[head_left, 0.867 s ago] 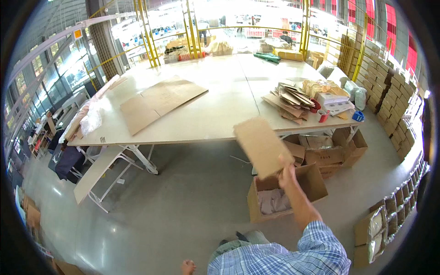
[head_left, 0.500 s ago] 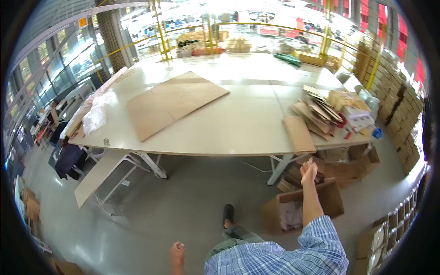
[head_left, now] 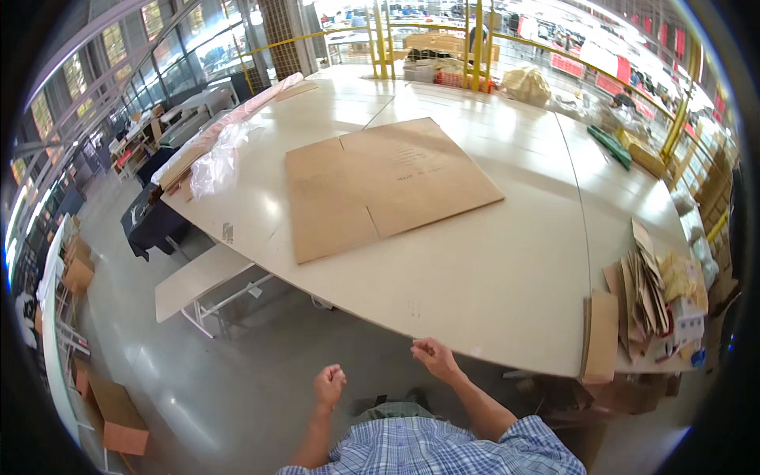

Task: The person gathers flat cardboard pieces from a table, walks to a pallet of shrink-wrapped boxes, and places the pieces into the boxes. The person then returns to the table, picks up a large flat cardboard sheet, and folds it into a box shape.

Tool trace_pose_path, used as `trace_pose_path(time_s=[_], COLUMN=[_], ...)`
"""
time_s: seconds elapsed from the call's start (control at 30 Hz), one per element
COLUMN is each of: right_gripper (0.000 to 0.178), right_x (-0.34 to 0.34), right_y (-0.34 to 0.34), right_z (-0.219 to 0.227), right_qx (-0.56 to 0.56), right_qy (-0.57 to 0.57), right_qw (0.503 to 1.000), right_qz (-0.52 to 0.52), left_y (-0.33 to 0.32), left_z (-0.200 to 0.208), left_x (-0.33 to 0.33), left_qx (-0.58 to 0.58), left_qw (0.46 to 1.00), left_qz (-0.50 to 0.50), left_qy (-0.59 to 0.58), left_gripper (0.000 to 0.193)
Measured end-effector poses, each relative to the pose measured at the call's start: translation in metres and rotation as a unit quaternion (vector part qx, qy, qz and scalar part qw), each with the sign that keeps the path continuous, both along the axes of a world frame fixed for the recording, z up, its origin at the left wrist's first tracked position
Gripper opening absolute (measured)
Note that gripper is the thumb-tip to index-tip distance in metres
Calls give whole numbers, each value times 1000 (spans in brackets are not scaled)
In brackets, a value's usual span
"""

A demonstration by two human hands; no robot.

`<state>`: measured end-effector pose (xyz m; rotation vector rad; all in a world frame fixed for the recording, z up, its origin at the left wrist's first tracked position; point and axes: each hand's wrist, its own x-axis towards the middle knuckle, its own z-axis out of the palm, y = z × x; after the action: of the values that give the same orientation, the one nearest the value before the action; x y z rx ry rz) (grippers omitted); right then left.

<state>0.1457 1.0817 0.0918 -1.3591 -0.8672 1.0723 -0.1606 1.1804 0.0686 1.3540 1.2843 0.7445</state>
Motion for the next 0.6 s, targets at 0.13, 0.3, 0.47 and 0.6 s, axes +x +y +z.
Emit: trace_pose_path(time_s=[0.13, 0.3, 0.47, 0.6], right_gripper=[27, 29, 34, 35], right_x=[31, 54, 72, 79], right_y=[64, 76, 109, 185], right_z=[8, -6, -8, -1], right_qx=[-21, -130, -146, -156], right_qy=[0, 26, 131, 142], right_qw=[994, 975, 935, 924], right_qz=[-106, -181, -294, -318], left_y=[82, 202, 324, 382], left_z=[41, 37, 2, -10], left_x=[52, 78, 77, 75], left_qx=[-42, -62, 79, 235], left_qw=[996, 980, 964, 924], left_qz=[27, 119, 255, 227], left_qy=[-74, -145, 15, 198], left_gripper=[25, 33, 43, 49])
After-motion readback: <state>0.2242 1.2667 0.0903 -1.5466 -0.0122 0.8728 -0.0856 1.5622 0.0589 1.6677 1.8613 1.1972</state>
